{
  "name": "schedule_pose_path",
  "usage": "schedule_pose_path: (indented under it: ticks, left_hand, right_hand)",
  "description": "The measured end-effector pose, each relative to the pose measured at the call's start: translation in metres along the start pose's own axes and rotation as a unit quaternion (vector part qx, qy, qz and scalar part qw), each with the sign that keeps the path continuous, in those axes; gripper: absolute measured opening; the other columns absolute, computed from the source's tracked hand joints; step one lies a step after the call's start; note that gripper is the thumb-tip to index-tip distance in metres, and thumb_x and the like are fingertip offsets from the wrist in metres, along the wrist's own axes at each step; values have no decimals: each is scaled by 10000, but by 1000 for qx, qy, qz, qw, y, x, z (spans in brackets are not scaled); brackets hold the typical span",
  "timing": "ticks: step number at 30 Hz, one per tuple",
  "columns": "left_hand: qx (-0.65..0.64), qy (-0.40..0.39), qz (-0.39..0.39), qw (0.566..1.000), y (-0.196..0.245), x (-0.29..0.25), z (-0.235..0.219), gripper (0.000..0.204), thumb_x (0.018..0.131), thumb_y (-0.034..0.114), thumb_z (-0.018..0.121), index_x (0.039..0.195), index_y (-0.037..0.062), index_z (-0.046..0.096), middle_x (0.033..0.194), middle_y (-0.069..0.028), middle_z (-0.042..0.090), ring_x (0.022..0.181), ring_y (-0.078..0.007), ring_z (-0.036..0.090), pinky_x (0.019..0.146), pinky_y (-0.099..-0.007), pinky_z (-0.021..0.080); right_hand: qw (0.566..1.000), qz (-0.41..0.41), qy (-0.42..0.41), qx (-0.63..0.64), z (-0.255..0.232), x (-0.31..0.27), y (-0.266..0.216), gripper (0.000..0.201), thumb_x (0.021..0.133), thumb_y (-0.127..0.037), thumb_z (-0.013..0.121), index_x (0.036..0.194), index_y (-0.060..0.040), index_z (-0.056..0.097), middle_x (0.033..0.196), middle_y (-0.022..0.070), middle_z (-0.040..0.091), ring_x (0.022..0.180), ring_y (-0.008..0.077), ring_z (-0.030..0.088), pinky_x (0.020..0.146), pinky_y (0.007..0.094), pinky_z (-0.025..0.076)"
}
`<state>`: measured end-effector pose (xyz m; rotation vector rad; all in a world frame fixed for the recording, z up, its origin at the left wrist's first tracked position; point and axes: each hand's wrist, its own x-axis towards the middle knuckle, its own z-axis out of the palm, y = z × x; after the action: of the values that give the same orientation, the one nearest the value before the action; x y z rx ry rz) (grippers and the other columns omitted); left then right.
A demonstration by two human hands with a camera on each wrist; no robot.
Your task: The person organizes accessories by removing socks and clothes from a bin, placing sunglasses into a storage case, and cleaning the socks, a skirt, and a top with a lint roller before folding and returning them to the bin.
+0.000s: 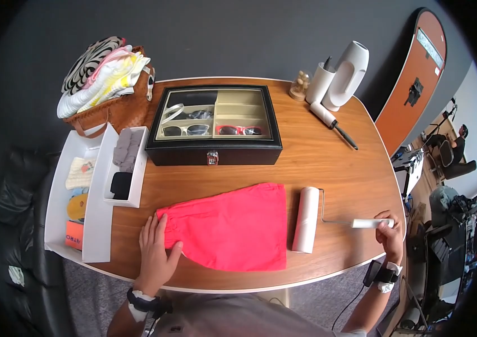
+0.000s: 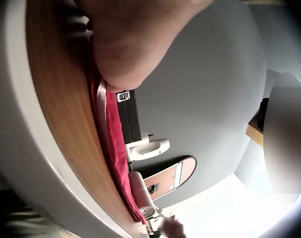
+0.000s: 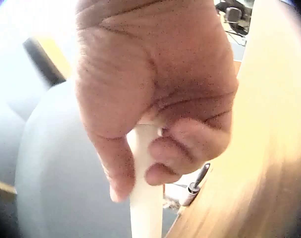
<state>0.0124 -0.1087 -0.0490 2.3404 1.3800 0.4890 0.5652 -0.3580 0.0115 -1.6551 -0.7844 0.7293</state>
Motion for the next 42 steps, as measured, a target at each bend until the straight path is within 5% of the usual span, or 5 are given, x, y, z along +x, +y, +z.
schedule_pose_path:
  ticks: [2,8,19,30,42]
  left_hand:
    - [8,-14,6,1000,4,2,-2,751,972,275,646,1590,8,312,1598,-265,357,1512,-455,261,1244,-552,171]
    - [-64,11,17,998,-4,-2,-2,681,1004,288,589,1570,0,345,1579,-268,386,1486,-469,305,1241,-585,160]
    - [-79,75,6,994,-7,-7,6,561,1005,193,555,1518,1,436,1526,-223,480,1448,-427,390,1234,-562,220]
    - [-238,96,-45,965,-14,-13,11,596,1049,117,514,1580,-14,279,1589,-217,442,1471,-345,381,1245,-470,172]
    - [-315,107,-56,941,-17,-11,10,686,1003,-38,527,1614,-1,217,1526,-266,474,1416,-334,495,1173,-424,369]
  right_hand:
    - [998,-31,13,50,-2,1,4,254,953,-241,746,998,-11,648,582,-8,550,404,61,425,370,210,293]
    - [990,-75,38,115,27,9,10,252,975,-279,695,989,-35,634,616,15,591,447,66,479,391,199,323]
    - [991,23,-47,122,80,32,28,207,975,-251,680,988,-46,657,654,17,613,499,92,535,429,219,386]
    - [956,54,-289,-5,188,67,-32,194,1025,-168,640,1149,-25,687,780,20,681,674,83,621,574,223,465]
    - [890,11,-456,-23,288,102,-49,228,1048,-181,632,1215,-52,720,820,-4,672,751,78,600,677,240,460]
